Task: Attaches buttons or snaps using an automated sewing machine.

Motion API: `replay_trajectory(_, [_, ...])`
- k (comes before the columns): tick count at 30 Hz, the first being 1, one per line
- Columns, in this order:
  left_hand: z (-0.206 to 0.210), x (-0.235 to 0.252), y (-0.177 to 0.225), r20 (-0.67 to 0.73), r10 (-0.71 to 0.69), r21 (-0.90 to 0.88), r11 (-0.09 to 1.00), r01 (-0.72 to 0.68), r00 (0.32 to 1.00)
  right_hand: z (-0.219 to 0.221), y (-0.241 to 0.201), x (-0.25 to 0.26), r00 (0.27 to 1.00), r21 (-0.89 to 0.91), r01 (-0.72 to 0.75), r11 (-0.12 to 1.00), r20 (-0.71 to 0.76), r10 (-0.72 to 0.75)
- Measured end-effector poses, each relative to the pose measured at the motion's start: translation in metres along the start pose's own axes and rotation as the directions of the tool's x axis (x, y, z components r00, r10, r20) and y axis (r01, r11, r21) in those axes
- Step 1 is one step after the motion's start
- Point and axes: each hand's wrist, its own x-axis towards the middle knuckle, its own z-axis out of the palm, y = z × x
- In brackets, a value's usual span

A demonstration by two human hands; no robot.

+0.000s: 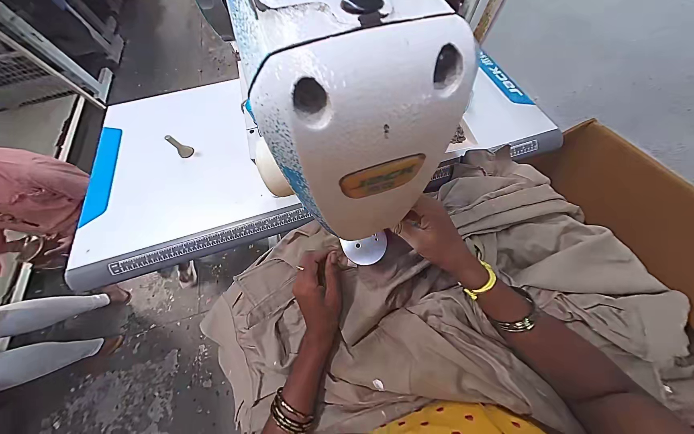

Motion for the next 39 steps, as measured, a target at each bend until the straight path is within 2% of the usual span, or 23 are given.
replay_trajectory(2, [-0.002, 0.016, 0.015, -0.055, 0.056, -0.008, 0.998, -0.056, 0.997, 0.003, 0.002, 0.000, 0.998, 0.012, -0.027, 1.000, -0.060, 0.028])
replay_trajectory(6, [0.007, 0.035, 0.037, -0.073, 0.104, 0.188, 0.978, -0.089, 0.992, 0.006, 0.005, -0.002, 0.990, 0.079, -0.071, 0.994, -0.115, 0.080])
replay_trajectory(9, [0.016, 0.042, 0.037, -0.098, 0.125, 0.234, 0.967, -0.099, 0.987, 0.005, 0.011, -0.005, 0.987, 0.119, -0.094, 0.988, -0.122, 0.108])
replay_trajectory(15, [0.016, 0.050, 0.040, -0.094, 0.111, 0.302, 0.950, -0.078, 0.989, 0.001, 0.017, -0.010, 0.990, 0.073, -0.081, 0.994, -0.109, 0.088])
replay_trajectory(20, [0.009, 0.053, 0.044, -0.044, 0.128, 0.383, 0.918, -0.102, 0.991, 0.000, 0.021, -0.012, 0.991, 0.060, -0.091, 0.994, -0.093, 0.097])
replay_trajectory(22, [0.003, 0.053, 0.042, -0.018, 0.149, 0.402, 0.906, -0.129, 0.989, -0.001, 0.021, -0.012, 0.988, 0.049, -0.117, 0.992, -0.093, 0.121])
replay_trajectory(29, [-0.029, 0.048, 0.010, 0.031, 0.072, 0.519, 0.851, -0.077, 0.997, 0.000, 0.024, -0.014, 0.990, 0.061, -0.116, 0.991, -0.078, 0.121])
replay_trajectory(32, [-0.033, 0.049, 0.010, 0.053, 0.023, 0.472, 0.881, -0.046, 0.998, 0.000, 0.025, -0.014, 0.988, 0.057, -0.134, 0.989, -0.064, 0.137])
replay_trajectory(35, [-0.026, 0.049, 0.015, 0.096, -0.036, 0.254, 0.967, 0.010, 0.995, 0.000, 0.024, -0.015, 0.987, 0.021, -0.140, 0.990, -0.070, 0.141])
replay_trajectory(37, [-0.019, 0.049, 0.019, 0.098, -0.031, 0.156, 0.988, 0.015, 0.995, 0.001, 0.022, -0.016, 0.992, -0.040, -0.098, 0.994, -0.081, 0.095])
replay_trajectory(39, [-0.013, 0.049, 0.022, 0.083, -0.001, 0.143, 0.990, -0.011, 0.997, 0.003, 0.019, -0.014, 0.996, -0.094, -0.018, 0.995, -0.085, 0.010])
